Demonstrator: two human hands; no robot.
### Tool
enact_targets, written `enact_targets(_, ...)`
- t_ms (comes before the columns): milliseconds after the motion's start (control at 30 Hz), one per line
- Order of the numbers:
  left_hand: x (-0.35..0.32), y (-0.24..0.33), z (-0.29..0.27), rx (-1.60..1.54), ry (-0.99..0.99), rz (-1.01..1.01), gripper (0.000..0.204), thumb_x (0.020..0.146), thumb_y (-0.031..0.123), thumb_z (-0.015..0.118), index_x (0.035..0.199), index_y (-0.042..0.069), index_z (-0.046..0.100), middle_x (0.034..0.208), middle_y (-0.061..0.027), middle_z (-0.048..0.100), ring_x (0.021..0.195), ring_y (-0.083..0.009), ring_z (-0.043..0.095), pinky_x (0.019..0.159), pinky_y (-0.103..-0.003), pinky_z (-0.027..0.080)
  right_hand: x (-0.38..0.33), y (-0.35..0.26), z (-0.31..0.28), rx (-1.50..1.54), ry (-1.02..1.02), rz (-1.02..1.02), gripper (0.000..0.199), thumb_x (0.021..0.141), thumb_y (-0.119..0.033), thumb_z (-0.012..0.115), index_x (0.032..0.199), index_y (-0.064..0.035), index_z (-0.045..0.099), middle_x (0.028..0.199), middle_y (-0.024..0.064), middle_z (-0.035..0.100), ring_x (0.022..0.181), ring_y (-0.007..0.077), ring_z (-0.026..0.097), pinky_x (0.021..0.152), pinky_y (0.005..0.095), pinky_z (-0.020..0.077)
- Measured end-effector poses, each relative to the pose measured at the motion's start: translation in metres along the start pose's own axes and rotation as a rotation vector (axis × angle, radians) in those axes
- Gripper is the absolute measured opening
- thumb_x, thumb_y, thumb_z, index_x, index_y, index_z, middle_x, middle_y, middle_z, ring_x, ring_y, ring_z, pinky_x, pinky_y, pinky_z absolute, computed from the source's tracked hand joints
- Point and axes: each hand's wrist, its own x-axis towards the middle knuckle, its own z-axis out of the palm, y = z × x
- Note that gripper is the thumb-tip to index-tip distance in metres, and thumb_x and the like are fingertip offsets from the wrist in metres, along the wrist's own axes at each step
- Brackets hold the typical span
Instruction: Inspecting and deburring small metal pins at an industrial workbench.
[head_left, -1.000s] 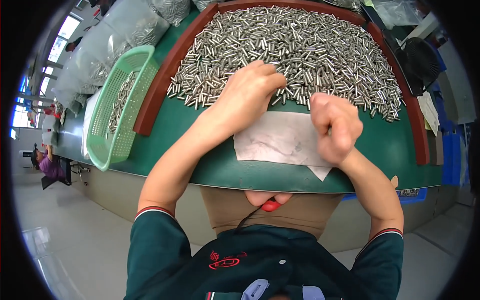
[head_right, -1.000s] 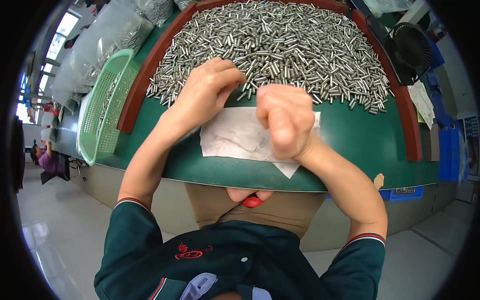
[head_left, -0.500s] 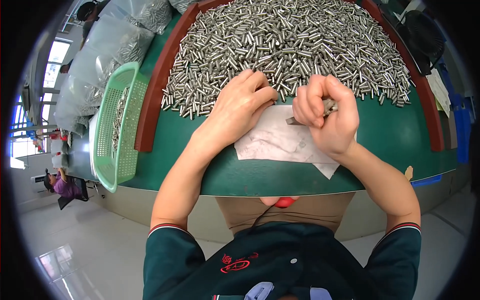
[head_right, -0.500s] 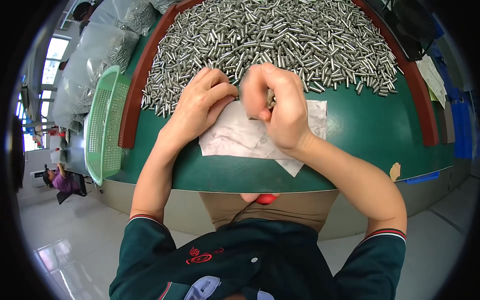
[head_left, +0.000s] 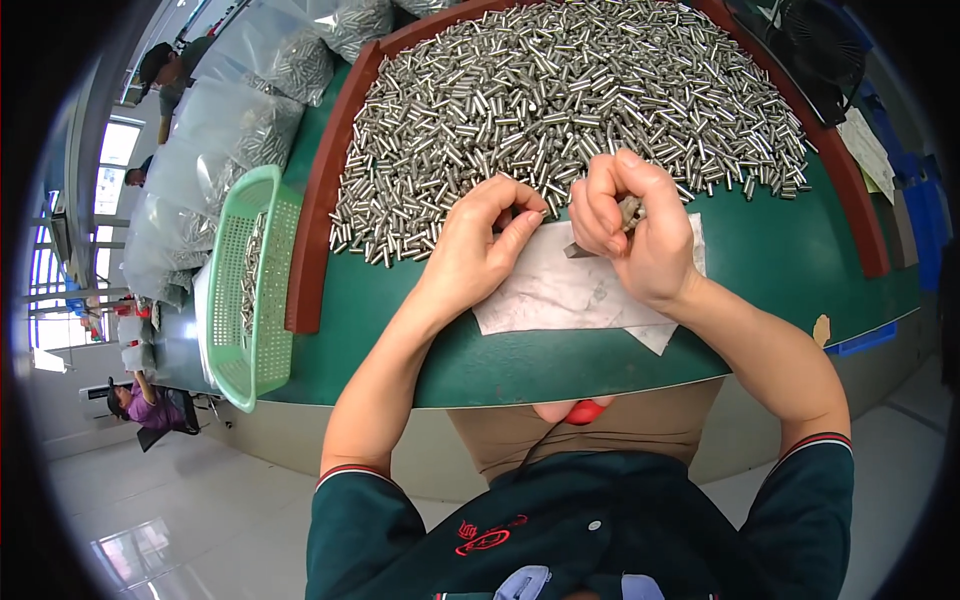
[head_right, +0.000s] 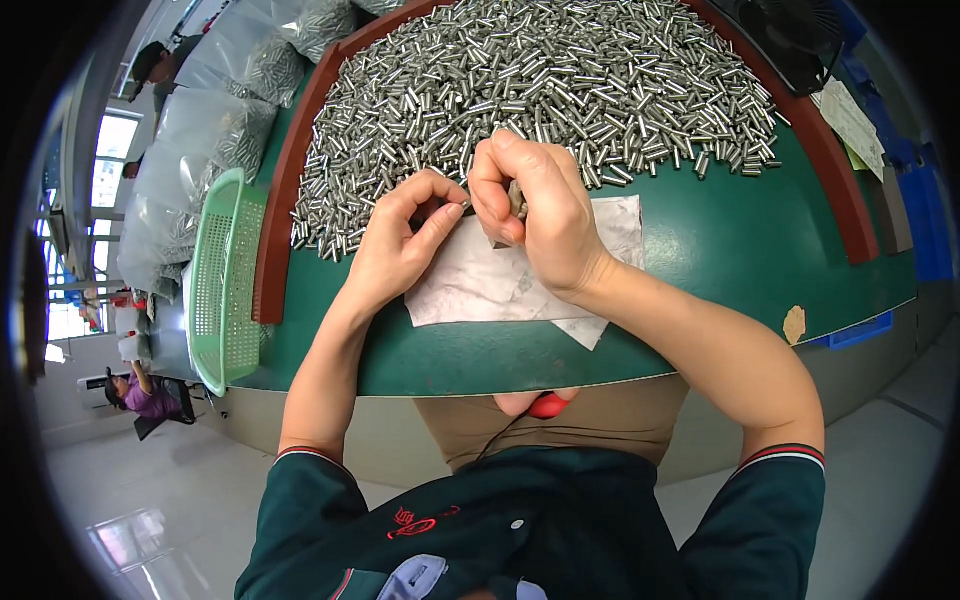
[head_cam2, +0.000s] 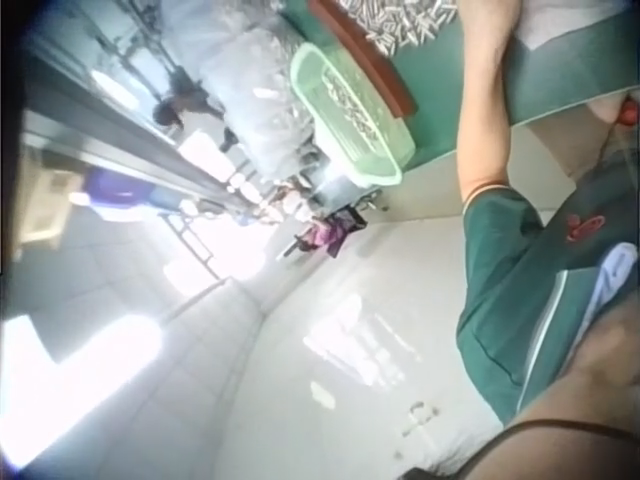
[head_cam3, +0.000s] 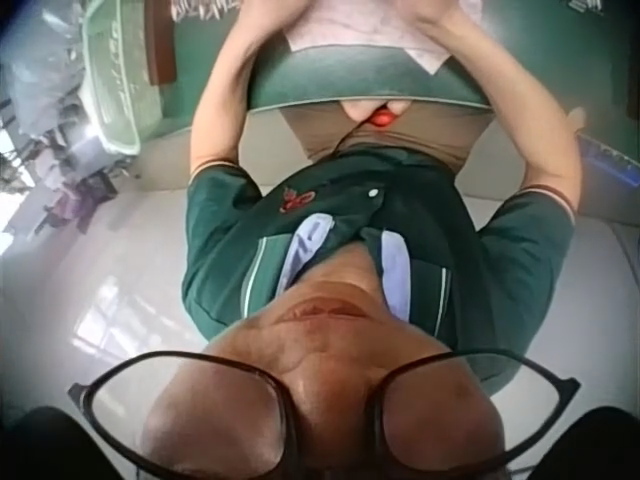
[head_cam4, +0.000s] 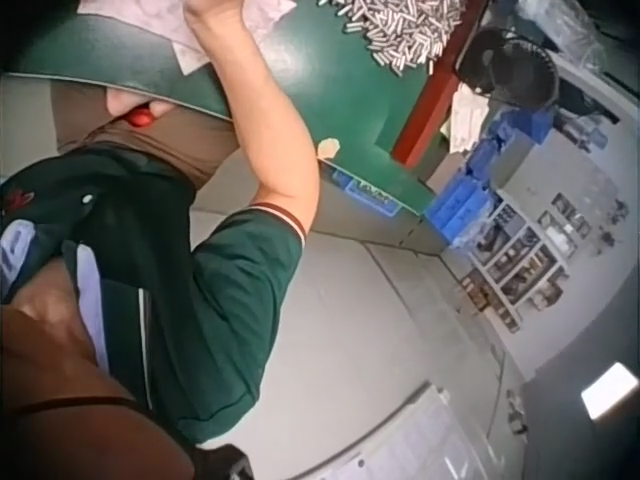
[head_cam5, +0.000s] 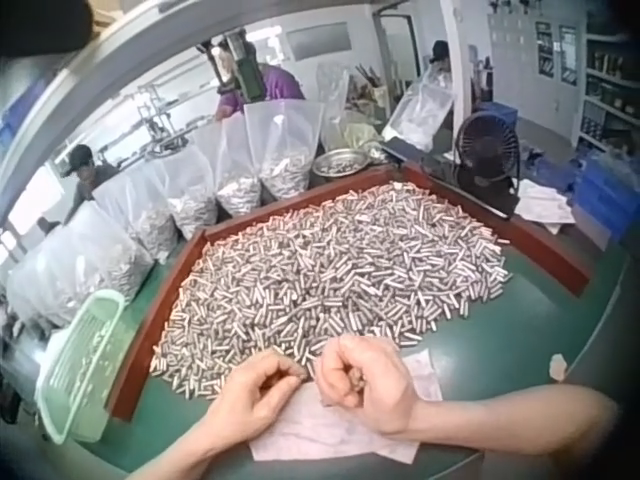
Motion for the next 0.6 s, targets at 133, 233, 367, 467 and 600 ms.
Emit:
enact_targets(133, -0.001, 0.002, -0.001, -0.054, 0.0, -0.064, 0.009, 0.076, 0.005, 0.057, 0.083, -0.001, 0.056, 0.072, -0.0075, 0.053, 0.063, -0.0164, 0.049, 0.059, -0.028, 0.041, 0.0, -0.001, -0.001, 0.042, 0.02, 0.041, 0.04, 0.088, -0.031, 0.028, 0.055, -0.0103, 0.032, 0.043, -0.0016, 0.029, 0.04, 0.0078, 0.022, 0.04, 0.0228, 0.0196)
enact_targets(233, -0.003, 0.006, -0.004, -0.022, -0.001, -0.049, 0.008, 0.076, 0.006, 0.057, 0.081, -0.001, 0.057, 0.071, -0.0073, 0.054, 0.062, -0.0163, 0.05, 0.059, -0.028, 0.042, 0.001, -0.002, 0.0, 0.092, 0.033, 0.038, 0.039, 0.088, -0.031, 0.028, 0.054, -0.0107, 0.031, 0.042, -0.0017, 0.028, 0.039, 0.0081, 0.02, 0.04, 0.0232, 0.0192)
enact_targets(367, -0.009, 0.016, 0.002, 0.113, -0.042, 0.046, 0.007, 0.07, 0.004, 0.06, 0.075, 0.0, 0.057, 0.07, -0.0091, 0.054, 0.064, -0.0222, 0.051, 0.059, -0.032, 0.042, 0.003, -0.008, 0.0, 0.172, 0.026, -0.081, 0.038, 0.087, -0.028, 0.028, 0.052, -0.012, 0.028, 0.041, -0.002, 0.026, 0.039, 0.0088, 0.017, 0.041, 0.024, 0.0189)
enact_targets(467, -0.009, 0.016, 0.008, 0.194, -0.012, 0.144, 0.008, 0.067, 0.004, 0.062, 0.069, 0.001, 0.055, 0.065, -0.0085, 0.05, 0.065, -0.0255, 0.048, 0.061, -0.035, 0.039, 0.005, -0.007, 0.002, 0.154, 0.082, -0.09, 0.04, 0.088, -0.028, 0.027, 0.052, -0.0122, 0.026, 0.041, -0.0022, 0.025, 0.039, 0.0086, 0.016, 0.041, 0.0239, 0.0185)
enact_targets(600, -0.009, 0.016, 0.009, 0.202, -0.019, 0.11, 0.008, 0.066, 0.003, 0.063, 0.068, 0.001, 0.055, 0.065, -0.0086, 0.05, 0.065, -0.0247, 0.048, 0.06, -0.034, 0.039, 0.009, -0.004, 0.004, 0.117, 0.236, -0.049, 0.045, 0.092, -0.033, 0.027, 0.053, -0.0116, 0.028, 0.043, -0.0019, 0.026, 0.04, 0.0078, 0.017, 0.04, 0.023, 0.018)
